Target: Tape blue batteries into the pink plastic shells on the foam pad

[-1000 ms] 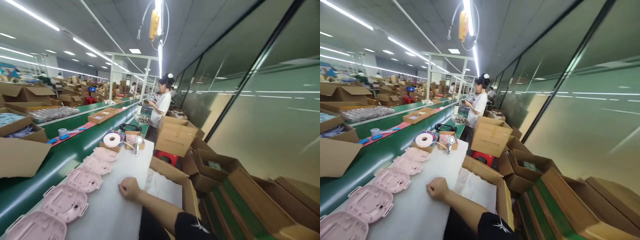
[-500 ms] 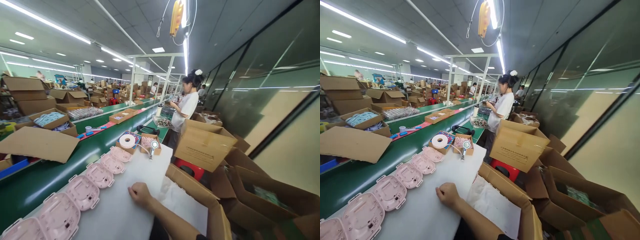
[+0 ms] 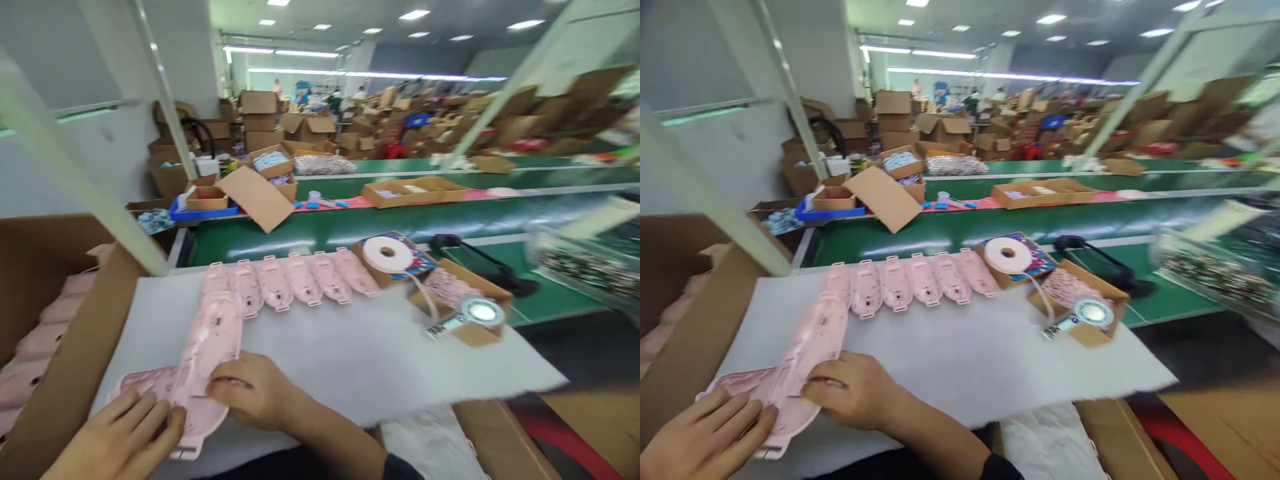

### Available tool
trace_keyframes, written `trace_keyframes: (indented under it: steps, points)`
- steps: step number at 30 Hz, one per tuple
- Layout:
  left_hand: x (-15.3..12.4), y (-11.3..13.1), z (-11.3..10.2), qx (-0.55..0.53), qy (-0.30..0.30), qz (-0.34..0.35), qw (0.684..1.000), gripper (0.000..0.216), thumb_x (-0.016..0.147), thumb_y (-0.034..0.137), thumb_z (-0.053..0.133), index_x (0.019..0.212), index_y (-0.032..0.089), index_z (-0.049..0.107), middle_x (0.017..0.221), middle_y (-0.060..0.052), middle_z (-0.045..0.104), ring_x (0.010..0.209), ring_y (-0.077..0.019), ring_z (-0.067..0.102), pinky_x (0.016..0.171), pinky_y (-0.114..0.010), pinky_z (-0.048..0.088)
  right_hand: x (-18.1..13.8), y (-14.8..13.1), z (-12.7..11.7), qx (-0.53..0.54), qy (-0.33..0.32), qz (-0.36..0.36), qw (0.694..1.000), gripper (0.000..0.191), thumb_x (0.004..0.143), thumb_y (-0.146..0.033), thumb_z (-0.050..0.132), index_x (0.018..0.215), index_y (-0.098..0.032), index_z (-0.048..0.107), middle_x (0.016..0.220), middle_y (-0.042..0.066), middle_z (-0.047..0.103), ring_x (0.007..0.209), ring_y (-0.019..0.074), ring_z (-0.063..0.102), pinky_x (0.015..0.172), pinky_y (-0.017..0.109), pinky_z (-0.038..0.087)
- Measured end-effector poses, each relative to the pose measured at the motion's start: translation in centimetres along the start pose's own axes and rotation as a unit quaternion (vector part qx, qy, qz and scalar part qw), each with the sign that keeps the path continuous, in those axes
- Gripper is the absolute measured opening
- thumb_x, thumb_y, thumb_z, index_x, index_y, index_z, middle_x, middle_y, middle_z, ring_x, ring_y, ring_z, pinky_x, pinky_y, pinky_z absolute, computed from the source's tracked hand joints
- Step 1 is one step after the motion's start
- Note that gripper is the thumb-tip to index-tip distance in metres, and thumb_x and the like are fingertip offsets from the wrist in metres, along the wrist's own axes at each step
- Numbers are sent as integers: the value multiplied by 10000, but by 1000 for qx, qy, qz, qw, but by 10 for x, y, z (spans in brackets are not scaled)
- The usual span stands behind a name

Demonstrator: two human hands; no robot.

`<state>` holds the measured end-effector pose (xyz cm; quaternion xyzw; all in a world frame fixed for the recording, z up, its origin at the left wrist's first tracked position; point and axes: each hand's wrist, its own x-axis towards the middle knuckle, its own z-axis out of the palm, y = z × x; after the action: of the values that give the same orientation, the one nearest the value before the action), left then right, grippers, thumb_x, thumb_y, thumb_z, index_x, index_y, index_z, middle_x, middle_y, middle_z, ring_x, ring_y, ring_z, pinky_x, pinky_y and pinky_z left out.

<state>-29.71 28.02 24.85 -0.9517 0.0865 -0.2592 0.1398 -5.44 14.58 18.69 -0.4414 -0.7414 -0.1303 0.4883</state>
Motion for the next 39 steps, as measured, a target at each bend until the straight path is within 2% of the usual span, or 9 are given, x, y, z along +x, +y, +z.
trace_keyframes:
  steps: [3,6,12,15,18,22,27,33,39]
  points:
    - [-21,2,-3,126,36,-41,991,167,907,47,700,1011,178,694,705,0,650,640,-176,580,662,-378,391,-39,0,-13,26,40,69,996,235,966,-77,529,1136,-190,645,1027,79,759,879,164,718,780,271,616]
    - [-29,-18,28,255,96,-172,947,205,854,118,836,920,184,653,616,20,619,577,-164,544,610,-350,337,-77,0,-34,16,-1,144,989,294,957,-54,518,1174,-205,647,1068,116,752,937,197,727,810,314,636]
    - [-29,-34,60,307,-47,-386,868,242,1064,403,600,958,214,707,731,-29,716,719,-248,593,722,-415,331,-118,-7,-66,7,-162,179,970,327,954,-82,546,1218,-249,642,1099,124,747,910,232,732,768,367,647]
    - [-33,-12,46,255,-136,-362,886,323,1044,487,612,1078,186,724,868,-69,713,850,-279,603,751,-428,341,-135,-12,-71,-9,-160,191,968,353,942,-58,540,1229,-237,639,1136,136,747,892,245,722,747,395,648]
    - [-47,17,40,211,-189,-338,897,198,1055,332,611,1126,197,738,876,-61,661,836,-256,577,755,-411,345,-149,-14,-69,-27,-122,206,970,354,951,-50,533,1239,-227,638,1157,140,748,924,258,716,744,408,649]
    - [-64,32,56,213,-162,-381,885,189,1043,217,621,1166,224,764,822,-46,640,773,-223,552,729,-381,349,-150,-14,-64,-27,-109,214,970,331,967,-68,548,1236,-231,649,1159,137,743,941,265,710,749,420,642]
    - [-60,1,63,178,-144,-397,889,254,1028,164,563,1141,255,771,996,-70,731,914,-262,627,849,-458,400,-135,-18,-70,-21,-166,232,958,360,949,-120,608,1290,-231,640,1244,148,721,1022,272,701,849,442,647]
    - [-45,-43,75,76,-157,-516,838,479,960,136,362,1349,70,635,1386,-258,603,1211,-468,555,948,-629,449,-150,-17,-81,-105,-161,283,940,755,857,-34,478,1594,-179,407,1469,147,625,1401,317,528,1114,546,555]
    - [-34,-77,123,-112,-176,-502,839,422,1000,253,375,1246,127,694,1480,-178,552,1344,-322,564,1161,-454,458,-167,-25,-74,-143,-147,287,936,576,917,-87,522,1466,-255,577,1537,115,568,1412,352,493,1065,567,562]
